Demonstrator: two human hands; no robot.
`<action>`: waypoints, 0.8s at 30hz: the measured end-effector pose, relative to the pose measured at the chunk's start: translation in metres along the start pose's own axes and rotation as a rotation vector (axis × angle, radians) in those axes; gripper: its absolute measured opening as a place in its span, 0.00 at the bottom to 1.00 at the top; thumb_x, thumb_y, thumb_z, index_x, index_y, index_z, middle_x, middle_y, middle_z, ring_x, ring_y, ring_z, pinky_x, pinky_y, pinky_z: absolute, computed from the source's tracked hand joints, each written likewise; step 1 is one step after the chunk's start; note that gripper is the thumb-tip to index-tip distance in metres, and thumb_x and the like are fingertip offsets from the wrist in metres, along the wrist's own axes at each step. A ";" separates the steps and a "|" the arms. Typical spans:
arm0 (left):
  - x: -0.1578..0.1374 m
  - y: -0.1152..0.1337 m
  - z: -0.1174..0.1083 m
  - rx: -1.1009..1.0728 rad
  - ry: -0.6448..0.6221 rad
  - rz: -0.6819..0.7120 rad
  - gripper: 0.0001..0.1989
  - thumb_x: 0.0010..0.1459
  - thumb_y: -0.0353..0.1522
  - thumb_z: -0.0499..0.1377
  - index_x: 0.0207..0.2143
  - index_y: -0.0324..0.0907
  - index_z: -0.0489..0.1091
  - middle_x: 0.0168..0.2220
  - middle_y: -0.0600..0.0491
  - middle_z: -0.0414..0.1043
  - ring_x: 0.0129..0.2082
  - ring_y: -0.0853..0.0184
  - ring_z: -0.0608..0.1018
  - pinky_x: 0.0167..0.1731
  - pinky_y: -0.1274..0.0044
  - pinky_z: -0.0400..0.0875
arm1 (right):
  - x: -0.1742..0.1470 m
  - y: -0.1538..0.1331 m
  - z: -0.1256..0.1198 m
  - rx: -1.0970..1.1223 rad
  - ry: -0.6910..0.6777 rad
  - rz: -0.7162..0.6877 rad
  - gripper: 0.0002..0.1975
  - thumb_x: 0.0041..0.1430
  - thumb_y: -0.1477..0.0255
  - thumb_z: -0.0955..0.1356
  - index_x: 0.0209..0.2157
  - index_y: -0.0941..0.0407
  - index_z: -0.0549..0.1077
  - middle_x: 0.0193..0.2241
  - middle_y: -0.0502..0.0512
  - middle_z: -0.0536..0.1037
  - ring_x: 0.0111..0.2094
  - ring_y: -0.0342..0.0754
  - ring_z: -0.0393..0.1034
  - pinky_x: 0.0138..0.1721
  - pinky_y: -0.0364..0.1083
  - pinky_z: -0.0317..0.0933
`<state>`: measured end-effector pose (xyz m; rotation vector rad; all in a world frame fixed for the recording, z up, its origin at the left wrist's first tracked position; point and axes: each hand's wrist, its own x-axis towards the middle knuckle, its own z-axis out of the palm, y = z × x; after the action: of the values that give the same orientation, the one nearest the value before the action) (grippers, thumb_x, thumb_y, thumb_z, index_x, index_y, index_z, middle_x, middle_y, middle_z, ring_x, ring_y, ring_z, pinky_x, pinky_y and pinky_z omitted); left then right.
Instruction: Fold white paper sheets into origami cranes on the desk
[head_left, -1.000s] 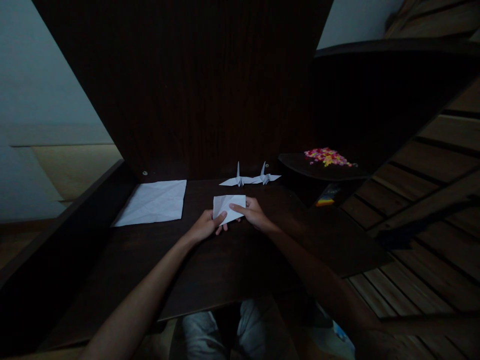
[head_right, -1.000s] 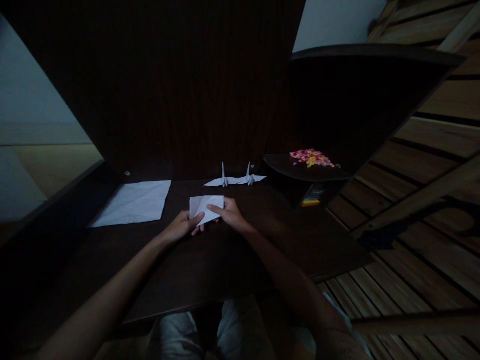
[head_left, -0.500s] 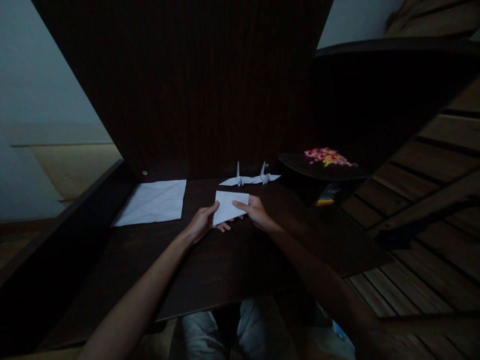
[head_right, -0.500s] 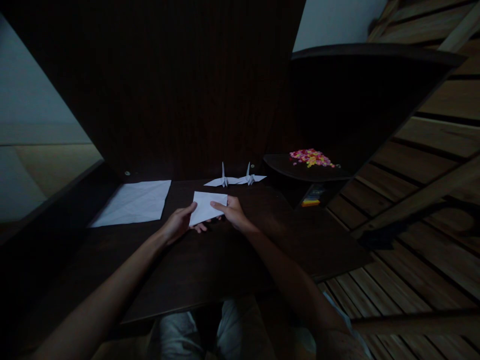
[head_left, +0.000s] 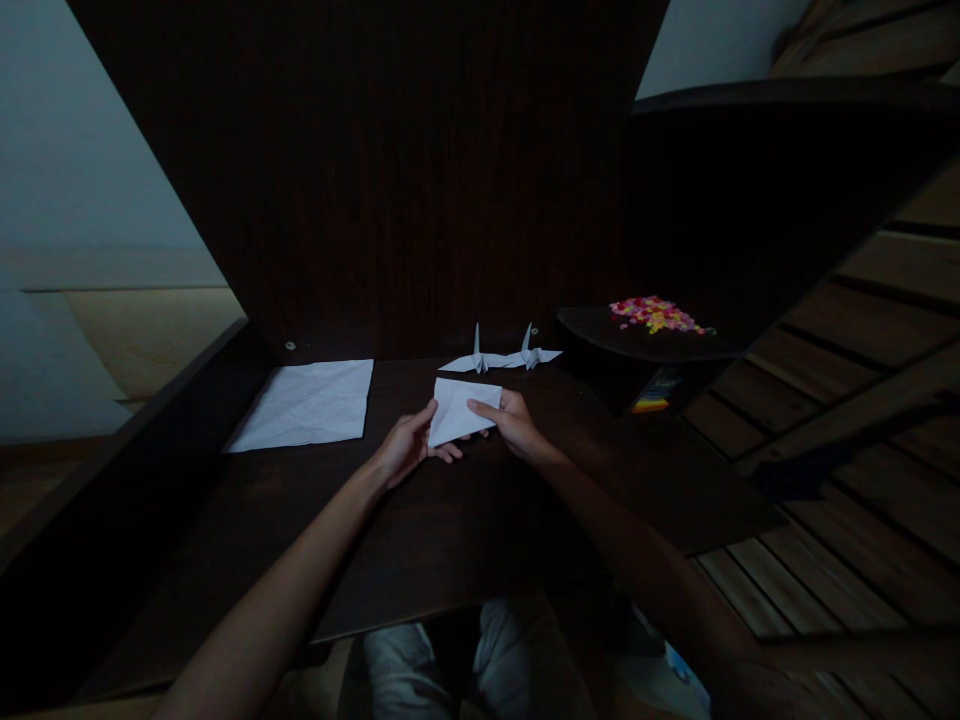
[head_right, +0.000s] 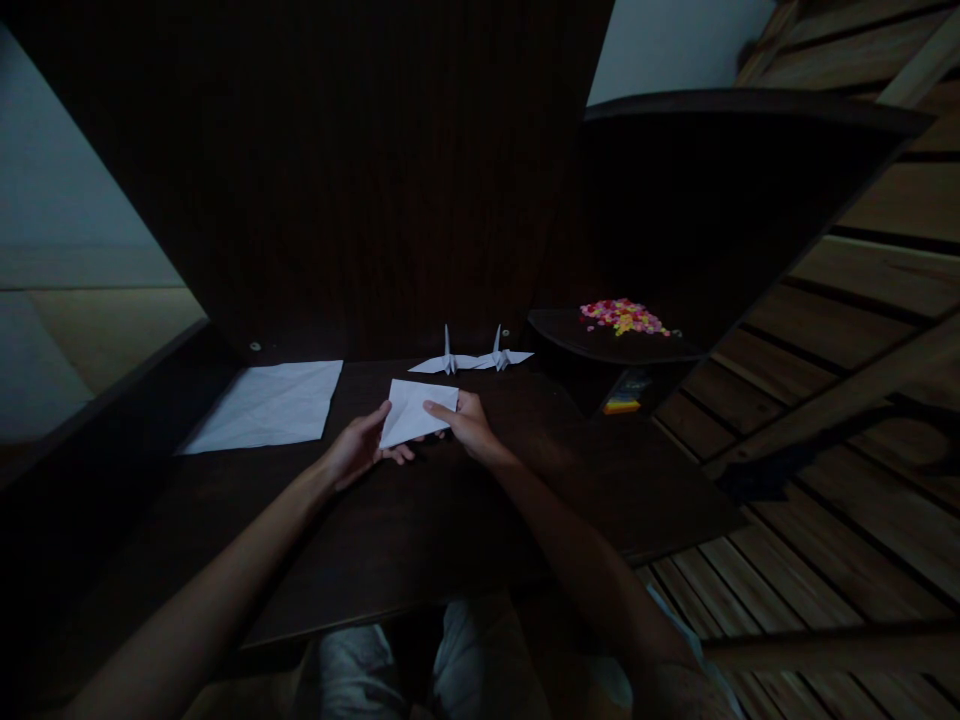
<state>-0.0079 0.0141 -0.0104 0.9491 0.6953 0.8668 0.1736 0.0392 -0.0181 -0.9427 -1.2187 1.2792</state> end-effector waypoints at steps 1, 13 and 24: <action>0.000 0.000 0.000 0.006 0.001 0.003 0.24 0.63 0.43 0.50 0.43 0.28 0.71 0.33 0.36 0.77 0.24 0.63 0.79 0.23 0.76 0.73 | 0.000 0.000 0.000 0.002 0.000 -0.001 0.18 0.37 0.62 0.76 0.26 0.60 0.72 0.21 0.51 0.74 0.18 0.41 0.63 0.13 0.39 0.55; 0.000 0.001 0.000 -0.046 0.034 -0.017 0.28 0.65 0.44 0.44 0.41 0.28 0.72 0.29 0.38 0.77 0.23 0.64 0.78 0.22 0.77 0.72 | 0.000 0.001 0.001 0.004 -0.004 -0.031 0.18 0.38 0.62 0.75 0.26 0.60 0.72 0.20 0.51 0.73 0.17 0.41 0.63 0.14 0.40 0.55; -0.002 0.000 0.005 0.053 0.027 0.011 0.28 0.61 0.47 0.50 0.39 0.29 0.72 0.28 0.39 0.77 0.21 0.65 0.77 0.23 0.76 0.73 | -0.002 -0.001 0.003 -0.032 -0.012 -0.043 0.18 0.39 0.60 0.75 0.26 0.59 0.71 0.20 0.50 0.73 0.18 0.41 0.63 0.15 0.40 0.56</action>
<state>-0.0048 0.0101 -0.0083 0.9913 0.7399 0.8753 0.1712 0.0363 -0.0174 -0.9281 -1.2658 1.2358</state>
